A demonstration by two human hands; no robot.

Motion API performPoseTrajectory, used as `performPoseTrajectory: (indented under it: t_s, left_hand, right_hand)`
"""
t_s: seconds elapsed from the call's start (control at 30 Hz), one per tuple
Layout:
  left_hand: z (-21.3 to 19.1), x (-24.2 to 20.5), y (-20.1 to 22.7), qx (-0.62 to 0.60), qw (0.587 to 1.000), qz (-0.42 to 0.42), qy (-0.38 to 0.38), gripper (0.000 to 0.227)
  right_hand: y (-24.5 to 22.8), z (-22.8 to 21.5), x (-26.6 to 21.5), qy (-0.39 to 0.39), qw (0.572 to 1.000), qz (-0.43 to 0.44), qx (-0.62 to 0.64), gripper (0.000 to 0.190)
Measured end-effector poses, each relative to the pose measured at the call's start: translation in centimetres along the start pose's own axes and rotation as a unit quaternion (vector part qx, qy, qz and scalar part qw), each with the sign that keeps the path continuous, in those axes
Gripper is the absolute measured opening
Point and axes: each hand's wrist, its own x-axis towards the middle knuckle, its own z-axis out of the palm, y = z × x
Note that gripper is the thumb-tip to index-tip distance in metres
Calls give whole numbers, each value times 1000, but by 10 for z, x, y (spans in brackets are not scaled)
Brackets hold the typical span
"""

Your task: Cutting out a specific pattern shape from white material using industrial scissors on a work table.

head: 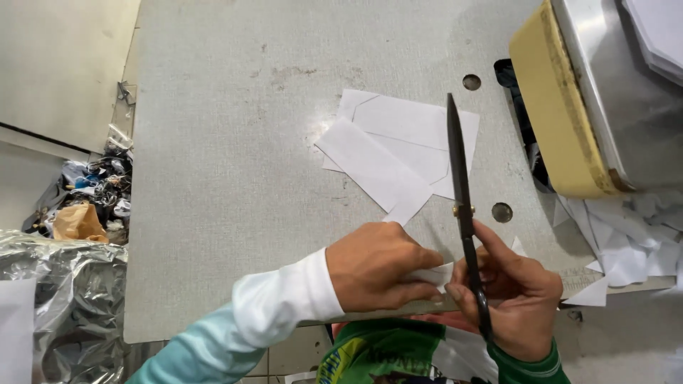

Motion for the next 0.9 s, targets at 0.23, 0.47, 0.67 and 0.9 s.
performPoseTrajectory:
  t_s: [0.23,0.47,0.67,0.9]
  left_hand:
    - [1,2,7,39,997,-67,-12,29]
    - [-36,-11,-19,-23,995,-90,-37,28]
    - [-51,-7,-15,-334,918,-106,184,18]
    - [-13,12,-1,-404,877,-146,214,23]
  right_hand:
    - [-2,1,0,8,1000,8,-12,81]
    - [-1,5,4,100,992,11,-69,77]
    - [-5,10,4,129,991,27,-40,72]
    - [1,4,3,131,991,6,-26,73]
